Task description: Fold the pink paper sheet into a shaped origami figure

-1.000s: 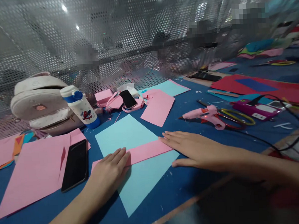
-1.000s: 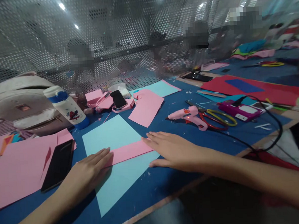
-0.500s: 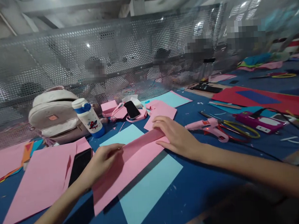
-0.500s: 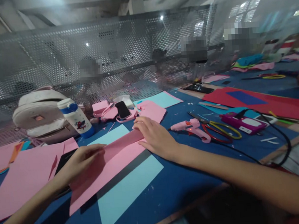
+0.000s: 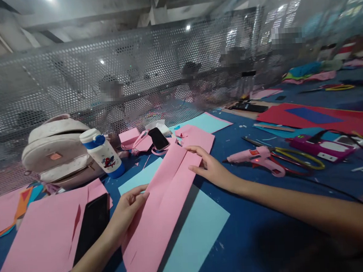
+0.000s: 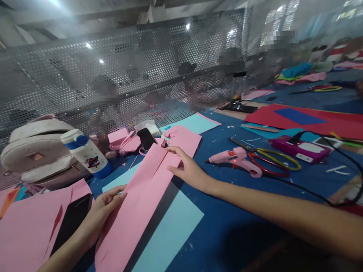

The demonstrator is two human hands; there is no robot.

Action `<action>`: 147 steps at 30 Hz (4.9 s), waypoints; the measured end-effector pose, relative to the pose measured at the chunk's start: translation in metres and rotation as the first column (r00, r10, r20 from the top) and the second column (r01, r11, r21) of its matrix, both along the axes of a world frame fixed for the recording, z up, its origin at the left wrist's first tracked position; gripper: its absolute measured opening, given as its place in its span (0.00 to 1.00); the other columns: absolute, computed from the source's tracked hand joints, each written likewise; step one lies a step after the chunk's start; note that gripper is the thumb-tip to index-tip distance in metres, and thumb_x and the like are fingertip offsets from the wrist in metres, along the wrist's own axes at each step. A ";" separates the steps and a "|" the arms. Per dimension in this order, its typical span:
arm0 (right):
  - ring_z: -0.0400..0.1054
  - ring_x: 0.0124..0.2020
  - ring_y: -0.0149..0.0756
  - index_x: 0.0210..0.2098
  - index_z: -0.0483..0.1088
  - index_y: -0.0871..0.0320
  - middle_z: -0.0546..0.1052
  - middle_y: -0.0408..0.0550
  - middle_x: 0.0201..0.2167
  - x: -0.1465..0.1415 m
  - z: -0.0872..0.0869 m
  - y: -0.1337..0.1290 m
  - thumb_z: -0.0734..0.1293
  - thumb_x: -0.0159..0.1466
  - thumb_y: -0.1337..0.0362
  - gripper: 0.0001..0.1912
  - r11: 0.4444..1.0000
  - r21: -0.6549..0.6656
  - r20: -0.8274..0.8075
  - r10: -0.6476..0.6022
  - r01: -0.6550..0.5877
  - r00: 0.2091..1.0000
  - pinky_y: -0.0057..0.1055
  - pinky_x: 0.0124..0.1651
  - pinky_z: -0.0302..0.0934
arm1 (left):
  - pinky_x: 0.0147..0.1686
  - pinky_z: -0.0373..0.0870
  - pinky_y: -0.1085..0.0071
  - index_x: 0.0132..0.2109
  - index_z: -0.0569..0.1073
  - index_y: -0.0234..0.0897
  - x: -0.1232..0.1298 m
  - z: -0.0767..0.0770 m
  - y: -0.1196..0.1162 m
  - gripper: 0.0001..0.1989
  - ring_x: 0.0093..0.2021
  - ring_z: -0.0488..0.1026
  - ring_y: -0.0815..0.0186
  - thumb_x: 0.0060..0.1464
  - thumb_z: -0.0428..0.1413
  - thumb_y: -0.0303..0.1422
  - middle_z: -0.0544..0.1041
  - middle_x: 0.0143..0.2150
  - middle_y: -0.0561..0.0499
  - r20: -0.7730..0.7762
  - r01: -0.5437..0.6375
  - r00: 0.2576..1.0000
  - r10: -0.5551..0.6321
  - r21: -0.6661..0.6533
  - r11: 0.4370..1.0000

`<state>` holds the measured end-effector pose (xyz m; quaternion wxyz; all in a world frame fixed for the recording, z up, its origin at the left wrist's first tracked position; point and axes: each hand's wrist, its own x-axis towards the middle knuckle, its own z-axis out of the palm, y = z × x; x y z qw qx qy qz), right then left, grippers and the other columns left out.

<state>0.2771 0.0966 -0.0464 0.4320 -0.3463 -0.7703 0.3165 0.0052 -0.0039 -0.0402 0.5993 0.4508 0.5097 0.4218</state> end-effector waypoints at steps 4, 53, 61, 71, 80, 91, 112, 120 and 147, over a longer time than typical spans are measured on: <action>0.59 0.62 0.45 0.56 0.64 0.53 0.67 0.52 0.59 -0.002 -0.010 -0.003 0.66 0.62 0.59 0.23 0.983 -0.170 -0.139 0.041 -0.064 0.989 0.43 0.63 0.56 | 0.39 0.76 0.68 0.59 0.70 0.34 -0.009 -0.012 0.000 0.30 0.38 0.80 0.58 0.53 0.64 0.42 0.82 0.42 0.43 0.063 -0.043 0.997 0.049 -0.095 0.995; 0.66 0.39 0.38 0.35 0.69 0.56 0.70 0.47 0.35 -0.008 -0.004 -0.023 0.68 0.60 0.60 0.07 0.924 -0.317 -0.193 0.158 -0.214 0.968 0.33 0.42 0.64 | 0.32 0.66 0.74 0.36 0.78 0.32 -0.007 -0.001 -0.009 0.15 0.33 0.72 0.65 0.55 0.59 0.42 0.77 0.34 0.50 -0.292 0.096 0.954 -0.064 0.097 0.991; 0.59 0.29 0.33 0.24 0.67 0.56 0.66 0.42 0.26 -0.005 0.004 -0.025 0.64 0.58 0.67 0.07 0.916 -0.339 -0.177 0.164 -0.216 0.971 0.30 0.35 0.54 | 0.40 0.70 0.71 0.45 0.77 0.33 -0.027 -0.001 0.003 0.16 0.39 0.74 0.62 0.56 0.61 0.41 0.78 0.38 0.47 -0.170 0.146 0.977 -0.130 0.084 0.986; 0.62 0.28 0.34 0.23 0.72 0.57 0.69 0.44 0.24 -0.002 -0.002 -0.023 0.60 0.60 0.65 0.13 0.857 -0.399 -0.196 0.268 -0.327 0.943 0.32 0.38 0.58 | 0.42 0.68 0.69 0.59 0.72 0.41 -0.031 -0.001 0.003 0.19 0.42 0.71 0.64 0.65 0.48 0.35 0.75 0.47 0.46 -0.584 0.289 0.808 -0.077 0.280 0.915; 0.68 0.28 0.35 0.26 0.77 0.59 0.76 0.50 0.27 -0.001 -0.002 -0.024 0.63 0.64 0.52 0.20 0.722 -0.577 -0.265 0.278 -0.383 0.923 0.30 0.33 0.63 | 0.56 0.64 0.62 0.59 0.73 0.46 -0.016 0.006 -0.007 0.20 0.53 0.69 0.60 0.60 0.55 0.33 0.72 0.52 0.47 -0.628 0.317 0.777 -0.041 0.333 0.888; 0.65 0.60 0.49 0.57 0.72 0.51 0.73 0.49 0.58 -0.003 -0.003 -0.021 0.67 0.61 0.64 0.23 0.787 -0.446 -0.042 0.458 -0.427 0.888 0.46 0.60 0.59 | 0.58 0.64 0.57 0.67 0.60 0.51 -0.019 0.006 -0.011 0.34 0.59 0.64 0.54 0.54 0.58 0.31 0.65 0.60 0.47 -0.841 0.426 0.536 0.069 0.340 0.838; 0.73 0.51 0.43 0.57 0.71 0.49 0.76 0.48 0.54 0.000 -0.003 -0.025 0.63 0.65 0.64 0.21 0.875 -0.285 0.030 0.416 -0.391 0.909 0.35 0.47 0.68 | 0.54 0.70 0.59 0.65 0.62 0.40 -0.032 0.002 -0.003 0.26 0.58 0.70 0.53 0.60 0.51 0.31 0.68 0.63 0.43 -0.943 0.556 0.269 0.195 0.318 0.768; 0.73 0.50 0.42 0.56 0.72 0.49 0.77 0.48 0.53 0.000 -0.002 -0.026 0.63 0.64 0.67 0.22 0.899 -0.222 0.104 0.408 -0.379 0.907 0.34 0.49 0.67 | 0.37 0.71 0.65 0.63 0.65 0.39 -0.023 0.005 -0.007 0.22 0.40 0.76 0.59 0.63 0.47 0.28 0.79 0.44 0.46 -0.937 0.556 0.237 0.258 0.349 0.754; 0.72 0.37 0.41 0.31 0.76 0.56 0.79 0.48 0.33 -0.005 -0.001 -0.021 0.65 0.64 0.51 0.16 0.969 -0.228 0.085 0.121 -0.099 0.989 0.35 0.41 0.63 | 0.52 0.70 0.59 0.67 0.57 0.45 -0.010 0.001 -0.020 0.27 0.55 0.72 0.56 0.63 0.52 0.36 0.72 0.60 0.45 -0.891 0.592 0.445 0.086 0.365 0.719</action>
